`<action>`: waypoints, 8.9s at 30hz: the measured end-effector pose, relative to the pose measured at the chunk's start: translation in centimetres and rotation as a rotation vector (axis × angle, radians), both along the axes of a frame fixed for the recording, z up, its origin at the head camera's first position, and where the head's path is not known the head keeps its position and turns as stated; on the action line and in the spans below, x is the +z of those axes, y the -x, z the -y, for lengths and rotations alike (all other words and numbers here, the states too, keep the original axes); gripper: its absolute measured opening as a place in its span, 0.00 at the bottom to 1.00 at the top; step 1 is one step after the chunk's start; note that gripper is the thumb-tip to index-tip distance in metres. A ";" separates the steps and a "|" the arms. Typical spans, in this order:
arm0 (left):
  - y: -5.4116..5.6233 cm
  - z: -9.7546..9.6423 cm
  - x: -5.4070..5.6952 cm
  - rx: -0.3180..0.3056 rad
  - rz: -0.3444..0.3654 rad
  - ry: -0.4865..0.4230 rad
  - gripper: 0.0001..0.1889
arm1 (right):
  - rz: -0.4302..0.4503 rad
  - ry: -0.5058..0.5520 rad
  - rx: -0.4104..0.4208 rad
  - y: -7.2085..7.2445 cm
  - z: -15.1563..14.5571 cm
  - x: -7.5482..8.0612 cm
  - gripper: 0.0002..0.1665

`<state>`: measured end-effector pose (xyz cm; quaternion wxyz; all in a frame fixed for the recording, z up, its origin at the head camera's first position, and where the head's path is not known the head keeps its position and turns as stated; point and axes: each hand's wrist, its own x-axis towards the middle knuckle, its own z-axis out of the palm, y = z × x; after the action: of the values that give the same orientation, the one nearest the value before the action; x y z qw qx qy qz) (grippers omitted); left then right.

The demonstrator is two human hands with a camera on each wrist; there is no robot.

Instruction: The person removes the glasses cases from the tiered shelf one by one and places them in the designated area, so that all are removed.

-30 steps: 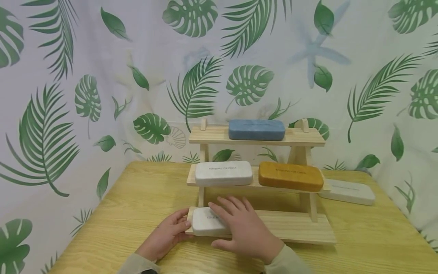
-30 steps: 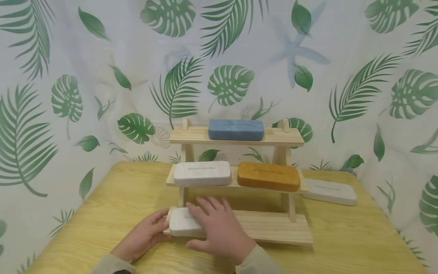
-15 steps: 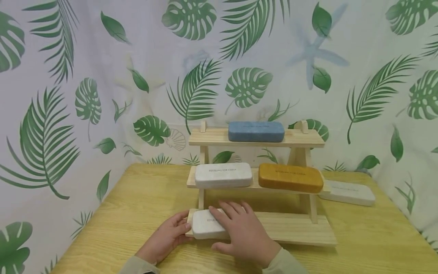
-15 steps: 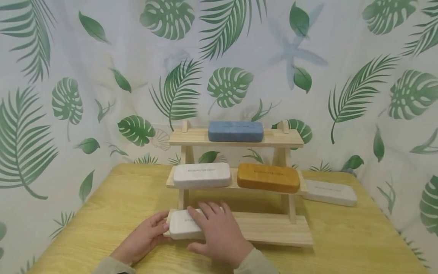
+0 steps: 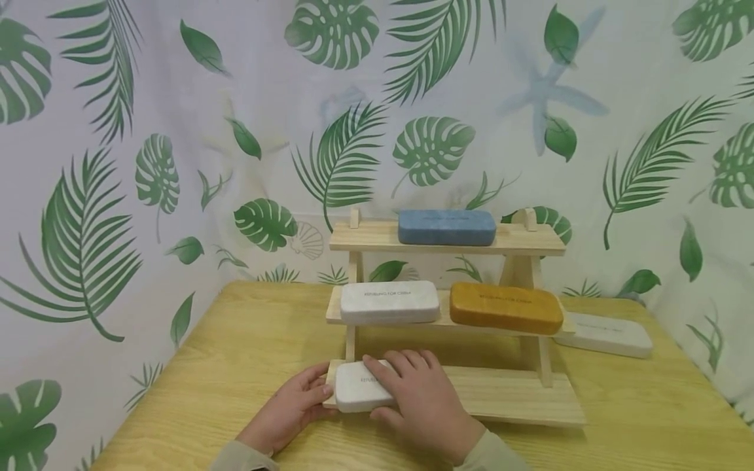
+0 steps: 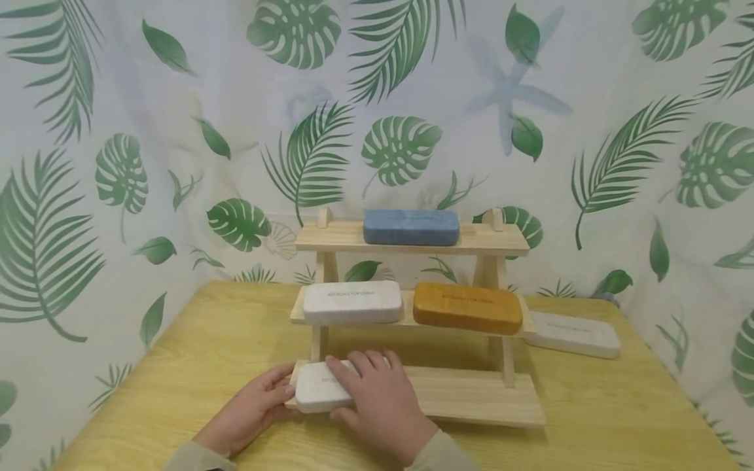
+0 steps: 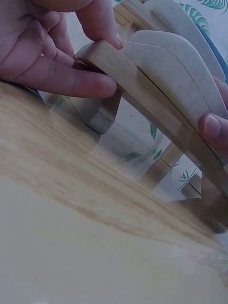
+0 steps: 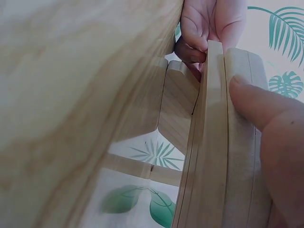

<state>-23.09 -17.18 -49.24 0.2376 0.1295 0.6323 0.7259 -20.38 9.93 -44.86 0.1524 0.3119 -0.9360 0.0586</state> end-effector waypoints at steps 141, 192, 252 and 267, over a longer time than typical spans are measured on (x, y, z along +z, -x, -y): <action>0.1 -0.2 -0.3 0.032 -0.004 -0.033 0.36 | 0.265 -0.021 -0.444 4.8 -35.2 -2.0 0.49; 0.2 0.5 -0.1 0.037 -0.006 -0.003 0.39 | 0.196 -0.023 -0.398 5.6 -34.3 -1.0 0.53; 0.0 -0.1 -0.5 0.049 0.002 -0.016 0.36 | -0.148 0.005 -0.154 2.8 -20.2 9.3 0.48; 0.1 -0.1 -0.5 0.041 0.009 -0.019 0.37 | -0.042 -0.067 -0.194 4.0 -16.6 9.8 0.51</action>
<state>-23.17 -17.10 -49.72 0.2243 0.1155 0.6268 0.7372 -24.34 26.57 -35.03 0.1664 0.2260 -0.9598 0.0056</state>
